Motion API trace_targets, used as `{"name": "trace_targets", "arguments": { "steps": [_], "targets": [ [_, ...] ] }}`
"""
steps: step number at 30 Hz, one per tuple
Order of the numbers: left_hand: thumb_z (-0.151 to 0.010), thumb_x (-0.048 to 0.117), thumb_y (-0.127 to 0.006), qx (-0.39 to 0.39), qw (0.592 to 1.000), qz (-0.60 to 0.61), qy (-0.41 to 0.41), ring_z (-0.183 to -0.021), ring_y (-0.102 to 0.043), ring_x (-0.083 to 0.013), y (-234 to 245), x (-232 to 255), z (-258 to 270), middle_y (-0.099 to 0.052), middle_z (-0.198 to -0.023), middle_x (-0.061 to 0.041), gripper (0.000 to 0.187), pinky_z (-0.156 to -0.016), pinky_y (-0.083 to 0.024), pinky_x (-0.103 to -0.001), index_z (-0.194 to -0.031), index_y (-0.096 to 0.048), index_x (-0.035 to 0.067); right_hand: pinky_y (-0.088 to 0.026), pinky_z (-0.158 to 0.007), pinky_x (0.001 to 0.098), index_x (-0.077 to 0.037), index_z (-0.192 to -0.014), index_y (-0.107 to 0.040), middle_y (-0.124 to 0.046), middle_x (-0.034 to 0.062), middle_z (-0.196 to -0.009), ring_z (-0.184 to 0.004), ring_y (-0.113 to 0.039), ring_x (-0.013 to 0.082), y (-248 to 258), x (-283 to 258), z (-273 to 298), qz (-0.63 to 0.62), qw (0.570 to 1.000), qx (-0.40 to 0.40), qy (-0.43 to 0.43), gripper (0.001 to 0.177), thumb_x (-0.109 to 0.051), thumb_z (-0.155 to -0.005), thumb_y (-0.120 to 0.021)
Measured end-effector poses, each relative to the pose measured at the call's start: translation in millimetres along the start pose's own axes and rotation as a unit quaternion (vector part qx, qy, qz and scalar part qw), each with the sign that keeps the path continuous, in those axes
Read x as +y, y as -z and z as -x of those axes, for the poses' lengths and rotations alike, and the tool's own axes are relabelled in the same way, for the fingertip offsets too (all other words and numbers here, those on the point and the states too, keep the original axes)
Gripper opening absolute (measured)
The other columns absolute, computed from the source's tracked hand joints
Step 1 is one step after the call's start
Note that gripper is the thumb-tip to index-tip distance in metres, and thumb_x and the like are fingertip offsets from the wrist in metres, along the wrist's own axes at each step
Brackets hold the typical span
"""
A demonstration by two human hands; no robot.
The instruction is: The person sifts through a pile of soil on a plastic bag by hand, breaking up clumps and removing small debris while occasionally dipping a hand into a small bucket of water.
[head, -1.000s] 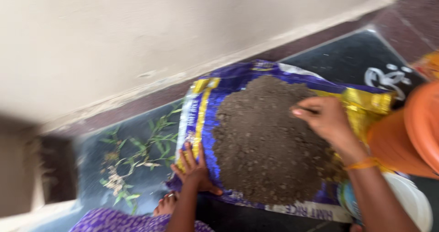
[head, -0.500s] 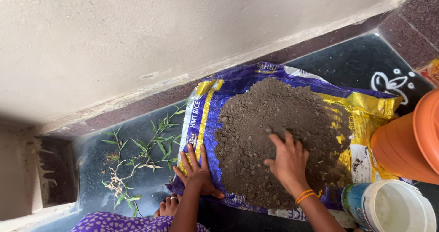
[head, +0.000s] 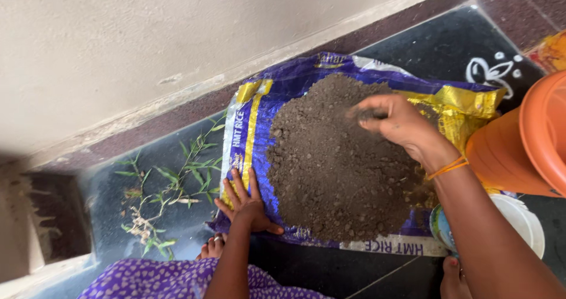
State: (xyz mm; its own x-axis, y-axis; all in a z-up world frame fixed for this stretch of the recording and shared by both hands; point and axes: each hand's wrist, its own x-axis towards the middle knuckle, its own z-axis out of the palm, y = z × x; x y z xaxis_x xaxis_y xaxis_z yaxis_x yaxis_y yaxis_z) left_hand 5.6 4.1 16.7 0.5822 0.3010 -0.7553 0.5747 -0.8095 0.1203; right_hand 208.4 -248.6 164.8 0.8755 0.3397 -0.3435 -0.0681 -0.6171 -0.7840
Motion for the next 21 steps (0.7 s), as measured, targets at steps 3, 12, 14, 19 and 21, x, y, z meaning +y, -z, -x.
{"name": "trace_targets", "arguments": {
  "steps": [3,12,14,19,21],
  "targets": [
    [-0.041,0.054,-0.104,-0.003,1.0,0.003,-0.001,-0.151,0.032,-0.0447,2,0,2,0.04,-0.163,-0.022,0.181,-0.116,0.006,-0.073,-0.157,0.032,0.023,-0.058,-0.089,0.0344,-0.016,-0.126,-0.074,-0.074,0.0077,-0.131,-0.115,-0.068,0.0236,11,23,-4,-0.058,0.996,-0.008,-0.066,0.042,-0.012,-0.084,-0.067],
    [-0.04,0.053,-0.104,0.017,1.0,0.005,0.003,-0.152,0.03,-0.0444,-2,1,-1,0.04,-0.164,-0.021,0.182,-0.116,0.004,-0.073,-0.156,0.033,0.024,-0.055,-0.1,0.0398,-0.024,-0.137,-0.06,-0.051,0.0137,-0.145,-0.122,-0.061,0.0323,-79,83,85,0.192,0.965,0.054,-0.17,0.062,-0.007,-0.081,-0.08],
    [-0.04,0.053,-0.104,0.006,1.0,0.008,0.014,-0.152,0.029,-0.0437,0,-1,3,0.041,-0.164,-0.02,0.183,-0.116,0.003,-0.073,-0.157,0.034,0.025,-0.057,-0.088,0.0392,-0.016,-0.122,-0.071,-0.062,0.0145,-0.136,-0.116,-0.065,0.0295,-83,89,71,0.149,0.981,0.106,-0.061,0.047,0.003,-0.079,-0.076],
    [-0.041,0.055,-0.104,0.005,1.0,-0.009,0.006,-0.152,0.032,-0.0448,0,2,1,0.042,-0.162,-0.023,0.182,-0.115,0.003,-0.074,-0.156,0.034,0.024,-0.056,-0.067,0.0335,-0.012,-0.114,-0.08,-0.078,0.0086,-0.093,-0.077,-0.069,0.0188,-53,96,39,-0.032,0.992,0.108,-0.05,0.037,0.008,-0.088,-0.063],
    [-0.04,0.054,-0.105,0.012,1.0,0.004,-0.001,-0.151,0.033,-0.0443,0,1,1,0.042,-0.162,-0.022,0.182,-0.115,0.004,-0.074,-0.155,0.033,0.025,-0.051,-0.066,0.0289,-0.007,-0.109,-0.08,-0.077,0.0016,-0.086,-0.073,-0.064,0.0108,-38,87,33,-0.057,0.992,0.115,0.013,0.028,0.004,-0.087,-0.069]
  ]
}}
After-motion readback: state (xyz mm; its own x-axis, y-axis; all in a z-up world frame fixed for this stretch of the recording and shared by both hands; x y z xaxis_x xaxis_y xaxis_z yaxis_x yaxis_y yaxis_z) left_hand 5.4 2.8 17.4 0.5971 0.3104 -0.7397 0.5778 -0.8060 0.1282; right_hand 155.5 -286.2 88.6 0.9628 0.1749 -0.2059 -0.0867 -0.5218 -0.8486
